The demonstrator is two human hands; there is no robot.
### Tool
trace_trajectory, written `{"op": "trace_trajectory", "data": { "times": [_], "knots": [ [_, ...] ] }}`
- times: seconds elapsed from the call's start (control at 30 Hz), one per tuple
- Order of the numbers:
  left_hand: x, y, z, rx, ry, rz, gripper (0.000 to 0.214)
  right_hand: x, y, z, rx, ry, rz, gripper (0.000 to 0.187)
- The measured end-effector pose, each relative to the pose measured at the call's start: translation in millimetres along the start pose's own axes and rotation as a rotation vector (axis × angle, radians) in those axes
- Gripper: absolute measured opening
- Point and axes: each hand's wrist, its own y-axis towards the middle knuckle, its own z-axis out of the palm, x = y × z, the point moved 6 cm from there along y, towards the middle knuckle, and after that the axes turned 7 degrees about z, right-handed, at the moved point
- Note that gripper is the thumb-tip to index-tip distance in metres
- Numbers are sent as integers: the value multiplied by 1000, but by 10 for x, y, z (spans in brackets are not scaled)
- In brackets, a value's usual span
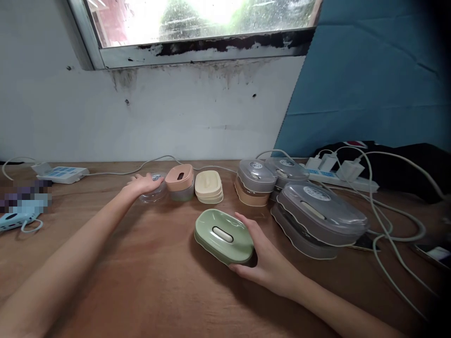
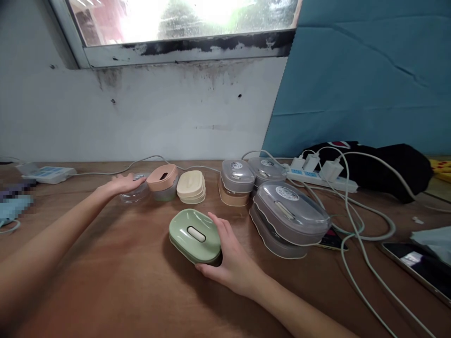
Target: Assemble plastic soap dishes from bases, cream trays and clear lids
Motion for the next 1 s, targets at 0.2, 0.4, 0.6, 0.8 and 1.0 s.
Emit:
{"op": "trace_trajectory", "data": {
  "times": [0.2, 0.4, 0.6, 0.8, 1.0],
  "knots": [
    [-31, -128, -23, -10, -18, -138, 80, 28, -22, 21, 20, -103, -41, 44],
    [-488, -600, -414, -283, -25, 48, 65, 77, -30, 2, -20, -133, -72, 34],
    [-1628, -1350, -89, 116, -186, 1206, 82, 109, -25, -75, -73, -101, -123, 31],
    [-1644, -1169, -173, 202, -215, 1118, 97, -7, -35, -128, -180, 98, -118, 81],
    [-954, -359, -768, -74, -131, 234, 88, 83, -24, 47, 114, -114, -160, 72]
  ]
}}
